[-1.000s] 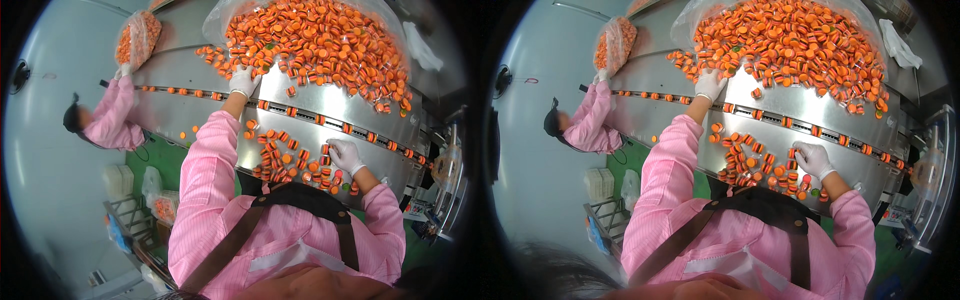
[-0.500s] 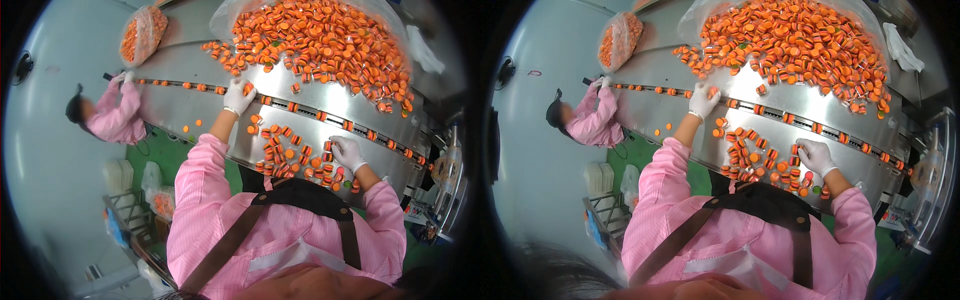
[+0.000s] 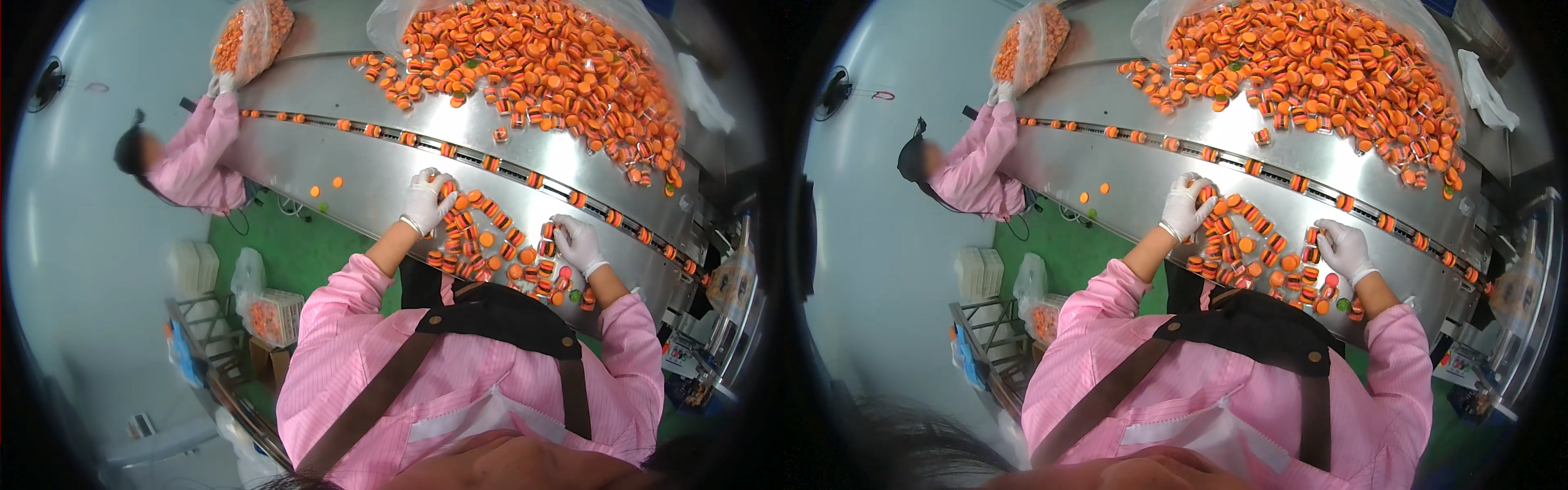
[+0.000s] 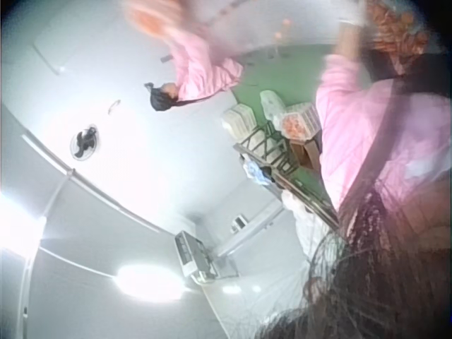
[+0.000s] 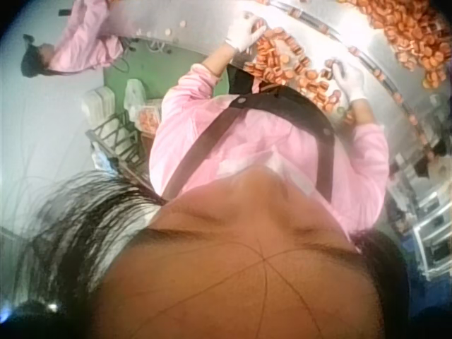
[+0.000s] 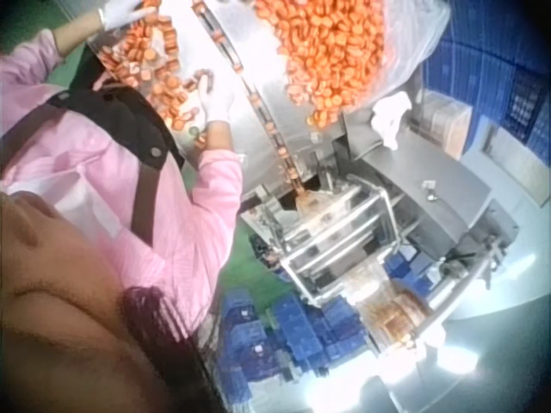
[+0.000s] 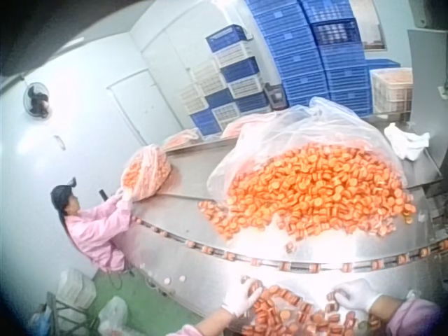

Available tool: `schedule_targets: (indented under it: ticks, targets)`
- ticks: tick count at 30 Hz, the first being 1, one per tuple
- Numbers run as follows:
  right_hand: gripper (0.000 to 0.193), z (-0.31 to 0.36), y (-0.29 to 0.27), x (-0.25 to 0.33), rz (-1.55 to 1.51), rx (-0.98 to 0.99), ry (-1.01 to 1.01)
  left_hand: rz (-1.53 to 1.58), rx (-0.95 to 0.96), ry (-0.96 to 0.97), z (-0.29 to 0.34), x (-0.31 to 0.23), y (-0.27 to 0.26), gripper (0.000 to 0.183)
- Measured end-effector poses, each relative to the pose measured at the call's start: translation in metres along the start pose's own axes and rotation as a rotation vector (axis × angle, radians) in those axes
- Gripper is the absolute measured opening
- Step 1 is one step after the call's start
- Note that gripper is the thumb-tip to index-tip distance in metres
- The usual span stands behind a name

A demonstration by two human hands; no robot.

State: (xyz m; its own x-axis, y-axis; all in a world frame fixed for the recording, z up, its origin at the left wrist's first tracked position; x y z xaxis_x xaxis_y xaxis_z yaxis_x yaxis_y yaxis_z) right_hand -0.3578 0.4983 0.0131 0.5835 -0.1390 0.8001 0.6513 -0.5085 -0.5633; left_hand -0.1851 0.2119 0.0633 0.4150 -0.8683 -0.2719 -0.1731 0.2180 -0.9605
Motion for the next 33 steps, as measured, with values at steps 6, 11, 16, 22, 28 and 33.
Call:
schedule_targets:
  ticks: [6, 11, 16, 22, 28, 33]
  targets:
    - [0.021, 0.0, 0.0, 0.003, 0.018, -0.018, -0.018, -0.006, 0.012, 0.041, 0.007, 0.008, 0.005, 0.039]
    - [0.021, 0.0, 0.0, 0.002, 0.006, -0.006, 0.012, -0.171, 0.035, 0.065, 0.009, 0.015, 0.003, 0.046]
    - [0.021, 0.0, 0.0, 0.002, 0.01, -0.019, 0.002, -0.247, 0.066, 0.053, 0.01, 0.023, 0.0, 0.047]
    - [0.021, 0.0, -0.001, 0.004, 0.021, -0.024, -0.003, -0.391, 0.026, 0.307, 0.012, -0.001, -0.009, 0.039]
    - [0.022, -0.001, 0.0, 0.005, 0.022, -0.01, -0.007, -0.354, 0.295, 0.396, 0.012, 0.001, 0.002, 0.039]
    - [0.022, 0.001, -0.002, 0.004, 0.043, -0.028, -0.004, 0.026, -0.102, 0.156, -0.016, 0.015, -0.038, 0.021]
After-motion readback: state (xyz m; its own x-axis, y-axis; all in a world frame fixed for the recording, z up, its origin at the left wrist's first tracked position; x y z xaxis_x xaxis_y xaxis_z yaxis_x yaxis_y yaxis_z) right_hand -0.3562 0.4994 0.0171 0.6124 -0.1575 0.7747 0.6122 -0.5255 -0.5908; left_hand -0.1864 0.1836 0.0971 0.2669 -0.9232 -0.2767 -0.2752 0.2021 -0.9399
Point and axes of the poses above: each hand's wrist, its own z-axis away from the middle knuckle, its own y-axis out of the palm, x = y × z, the point moved 6 cm from there along -z, towards the middle knuckle, and after that the axes turned 5 degrees about -z, right-handed, at the moved point
